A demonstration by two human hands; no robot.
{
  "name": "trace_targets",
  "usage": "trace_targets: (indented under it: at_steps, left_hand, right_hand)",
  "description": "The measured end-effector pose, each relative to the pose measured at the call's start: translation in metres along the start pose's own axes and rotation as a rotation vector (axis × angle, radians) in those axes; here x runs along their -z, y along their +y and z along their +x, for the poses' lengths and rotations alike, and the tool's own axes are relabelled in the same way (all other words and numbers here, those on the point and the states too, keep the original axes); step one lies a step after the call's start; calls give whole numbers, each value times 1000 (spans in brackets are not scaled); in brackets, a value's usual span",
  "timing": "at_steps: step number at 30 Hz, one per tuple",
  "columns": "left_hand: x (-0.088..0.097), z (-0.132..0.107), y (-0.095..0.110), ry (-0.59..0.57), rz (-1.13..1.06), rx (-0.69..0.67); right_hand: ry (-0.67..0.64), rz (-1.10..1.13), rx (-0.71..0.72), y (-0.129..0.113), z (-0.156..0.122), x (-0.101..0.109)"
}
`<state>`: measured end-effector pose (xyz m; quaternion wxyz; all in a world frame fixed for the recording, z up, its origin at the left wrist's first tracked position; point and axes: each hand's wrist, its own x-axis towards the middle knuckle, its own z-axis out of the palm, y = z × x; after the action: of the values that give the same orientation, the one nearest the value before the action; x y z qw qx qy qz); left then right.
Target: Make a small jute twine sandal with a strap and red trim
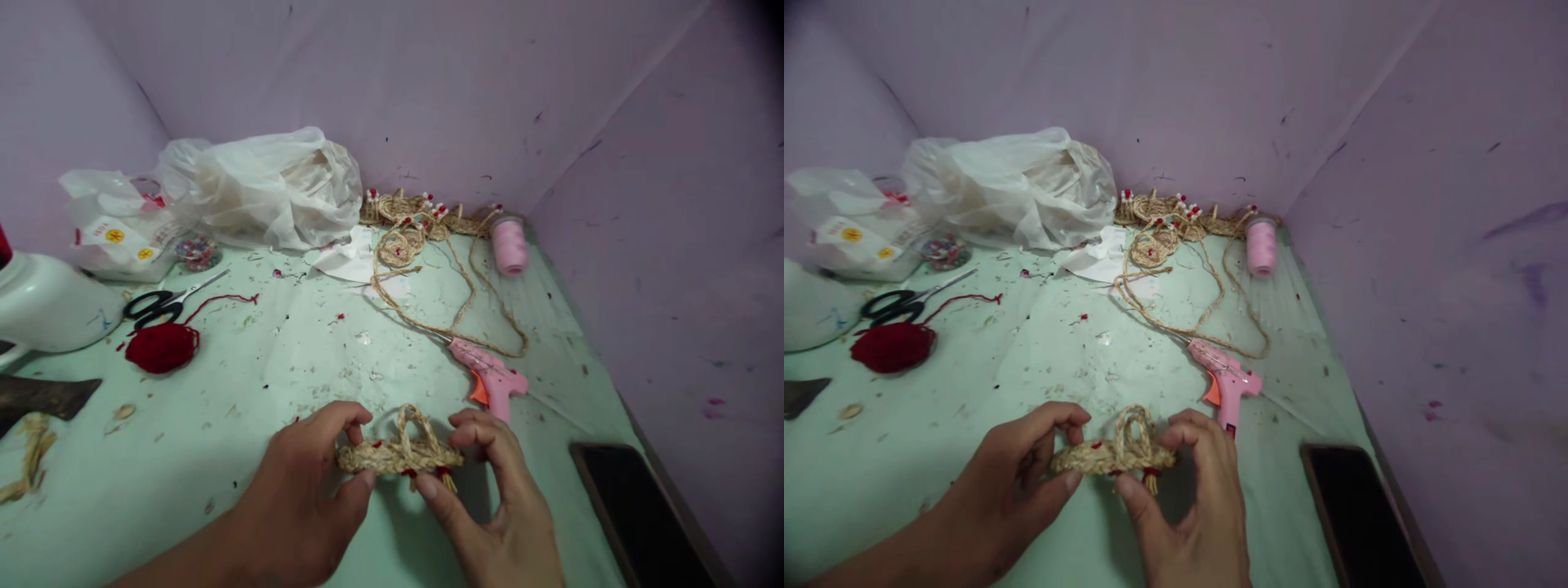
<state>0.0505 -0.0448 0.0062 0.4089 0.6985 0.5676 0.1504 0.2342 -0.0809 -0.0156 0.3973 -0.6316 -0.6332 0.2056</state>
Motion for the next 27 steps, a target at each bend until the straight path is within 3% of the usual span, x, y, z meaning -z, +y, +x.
trace_targets:
  at_steps: [7,10,15,20,27]
  left_hand:
    - [2,1,4,11,-17,16]
    - [3,0,5,15,-34,49]
    - [6,0,10,23,-10,33]
    - [8,4,19,-115,90,102]
    - [8,13,31,-207,234,117]
  right_hand:
    - [-130,218,-406,-3,-3,-7]
    - [-151,227,-425,-6,-3,-11]
    - [-26,245,-474,-13,-5,-17]
    - [8,212,-450,-11,-7,-17]
    - [-65,197,-349,1,-13,-16]
